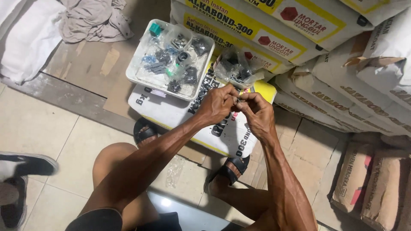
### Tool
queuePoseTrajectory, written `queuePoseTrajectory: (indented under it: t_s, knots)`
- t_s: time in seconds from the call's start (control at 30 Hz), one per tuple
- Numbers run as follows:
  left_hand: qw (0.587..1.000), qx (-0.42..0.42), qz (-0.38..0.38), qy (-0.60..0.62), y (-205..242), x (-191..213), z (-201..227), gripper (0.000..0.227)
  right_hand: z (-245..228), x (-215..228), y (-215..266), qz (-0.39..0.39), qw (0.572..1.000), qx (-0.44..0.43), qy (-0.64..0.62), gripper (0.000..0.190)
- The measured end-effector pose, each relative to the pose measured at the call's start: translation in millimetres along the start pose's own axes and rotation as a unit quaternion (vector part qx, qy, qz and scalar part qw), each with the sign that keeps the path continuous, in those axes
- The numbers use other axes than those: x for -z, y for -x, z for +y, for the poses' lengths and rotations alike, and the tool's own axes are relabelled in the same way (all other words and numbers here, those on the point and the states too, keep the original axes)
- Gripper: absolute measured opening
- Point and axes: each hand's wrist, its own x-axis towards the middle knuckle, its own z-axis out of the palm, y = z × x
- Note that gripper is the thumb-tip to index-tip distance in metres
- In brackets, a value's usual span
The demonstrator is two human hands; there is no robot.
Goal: Sorting and organizing small construction components like fittings and screws into a plastic container.
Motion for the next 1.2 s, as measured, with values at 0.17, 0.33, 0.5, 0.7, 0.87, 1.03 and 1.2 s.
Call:
queuePoseTrajectory:
  t_s: [0.17,0.33,0.5,0.7,0.87,1.03,1.2]
  knots:
    - [0.997,0.033,-0.072,-0.025,4,4,-7,0.02,53,-9,8,0.05,0.997,0.028,0.058,0.014]
    - [0.95,0.129,-0.14,-0.248,13,14,-10,0.033,148,-19,21,0.022,0.922,0.051,0.384,0.009]
    - [0.942,0.094,-0.048,-0.318,-1,22,-45,0.03,169,-2,19,0.047,0.833,0.031,0.55,0.017]
    - [0.974,0.074,0.042,-0.208,-7,32,-30,0.013,153,-20,3,0.067,0.855,0.103,0.504,0.011]
    - [0.981,0.06,0.066,-0.173,-2,32,-26,0.015,144,-51,-9,0.061,0.861,0.103,0.495,0.011]
    - [0.978,0.082,0.06,-0.182,4,38,-16,0.016,158,-61,-11,0.026,0.863,0.102,0.494,0.016]
    - [0.98,0.085,0.054,-0.173,4,36,-27,0.014,147,-58,-13,0.006,0.923,0.051,0.382,0.013]
